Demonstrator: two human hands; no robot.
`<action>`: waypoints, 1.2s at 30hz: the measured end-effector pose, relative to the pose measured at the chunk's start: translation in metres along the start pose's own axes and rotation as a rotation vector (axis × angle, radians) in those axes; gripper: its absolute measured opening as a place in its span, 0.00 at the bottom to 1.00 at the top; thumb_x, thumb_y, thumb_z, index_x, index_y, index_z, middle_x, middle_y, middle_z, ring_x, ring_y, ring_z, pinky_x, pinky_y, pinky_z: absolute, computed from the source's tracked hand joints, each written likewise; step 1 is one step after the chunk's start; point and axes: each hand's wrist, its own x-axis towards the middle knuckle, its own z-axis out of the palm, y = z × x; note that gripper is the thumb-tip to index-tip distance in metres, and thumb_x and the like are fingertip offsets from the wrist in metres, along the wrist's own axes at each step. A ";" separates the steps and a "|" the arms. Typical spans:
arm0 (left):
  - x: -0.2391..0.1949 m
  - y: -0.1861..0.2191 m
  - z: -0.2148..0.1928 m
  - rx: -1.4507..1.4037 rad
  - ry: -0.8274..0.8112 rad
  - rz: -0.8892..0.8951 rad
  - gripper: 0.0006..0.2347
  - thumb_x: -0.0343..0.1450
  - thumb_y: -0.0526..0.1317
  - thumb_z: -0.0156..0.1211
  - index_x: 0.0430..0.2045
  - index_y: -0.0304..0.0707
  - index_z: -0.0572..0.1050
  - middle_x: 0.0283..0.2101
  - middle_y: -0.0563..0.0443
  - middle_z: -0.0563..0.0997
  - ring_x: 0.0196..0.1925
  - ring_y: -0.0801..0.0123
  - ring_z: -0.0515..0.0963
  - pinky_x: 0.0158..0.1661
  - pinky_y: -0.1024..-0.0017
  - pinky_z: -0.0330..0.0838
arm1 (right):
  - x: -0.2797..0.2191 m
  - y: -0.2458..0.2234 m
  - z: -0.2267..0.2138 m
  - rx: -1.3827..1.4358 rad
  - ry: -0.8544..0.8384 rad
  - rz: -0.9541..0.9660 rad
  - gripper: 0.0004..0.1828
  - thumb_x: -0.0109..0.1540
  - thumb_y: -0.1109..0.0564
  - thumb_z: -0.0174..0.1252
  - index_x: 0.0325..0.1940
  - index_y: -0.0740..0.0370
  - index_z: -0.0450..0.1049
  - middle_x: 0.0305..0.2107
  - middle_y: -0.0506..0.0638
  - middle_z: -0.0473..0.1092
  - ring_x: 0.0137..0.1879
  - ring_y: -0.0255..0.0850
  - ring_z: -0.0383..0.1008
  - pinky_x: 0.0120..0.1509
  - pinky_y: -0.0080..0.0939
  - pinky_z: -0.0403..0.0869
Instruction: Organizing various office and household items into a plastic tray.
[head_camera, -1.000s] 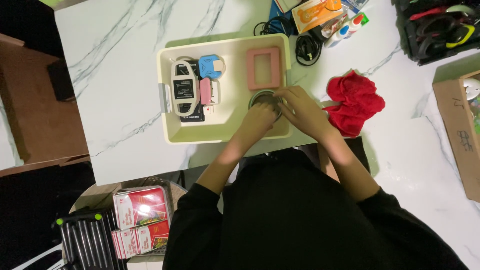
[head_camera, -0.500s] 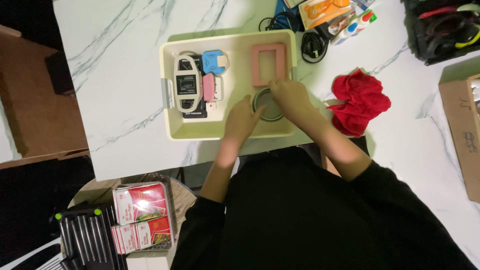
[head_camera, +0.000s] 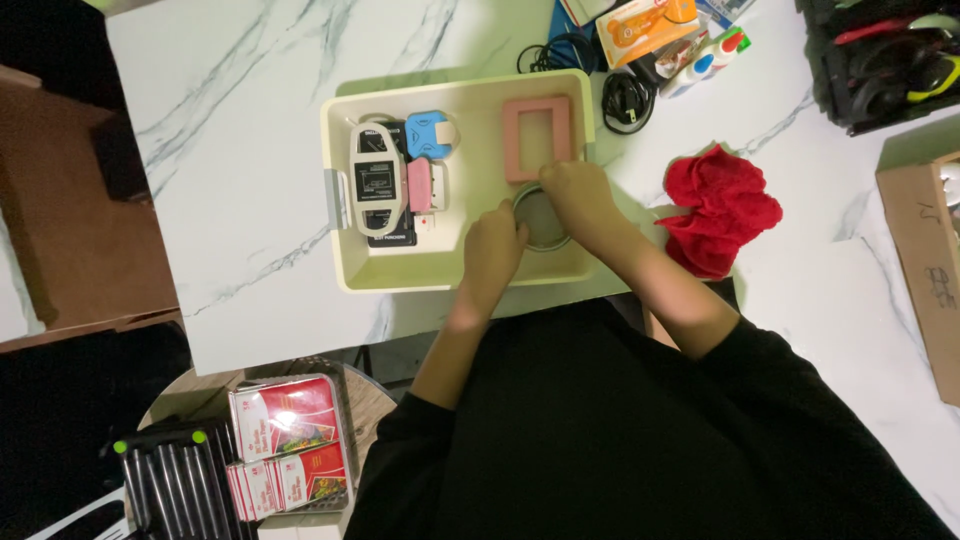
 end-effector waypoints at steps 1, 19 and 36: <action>0.001 -0.001 0.000 0.001 0.001 0.001 0.12 0.67 0.40 0.67 0.33 0.29 0.74 0.28 0.31 0.81 0.32 0.38 0.82 0.33 0.50 0.77 | 0.001 0.000 0.003 0.000 0.002 0.000 0.07 0.50 0.67 0.62 0.31 0.62 0.76 0.28 0.59 0.76 0.36 0.55 0.81 0.36 0.51 0.78; 0.024 0.000 0.006 0.067 0.071 0.026 0.04 0.66 0.29 0.58 0.32 0.28 0.76 0.26 0.30 0.81 0.31 0.39 0.83 0.32 0.50 0.77 | 0.004 -0.003 0.012 -0.002 0.042 0.031 0.03 0.56 0.64 0.59 0.31 0.60 0.77 0.28 0.57 0.76 0.36 0.54 0.80 0.35 0.51 0.77; 0.027 -0.012 0.022 -0.012 0.064 0.098 0.02 0.68 0.28 0.54 0.30 0.26 0.73 0.26 0.29 0.80 0.31 0.35 0.82 0.32 0.47 0.75 | 0.003 0.001 0.015 -0.012 -0.025 0.031 0.04 0.55 0.65 0.58 0.33 0.61 0.74 0.26 0.58 0.76 0.33 0.53 0.81 0.33 0.50 0.77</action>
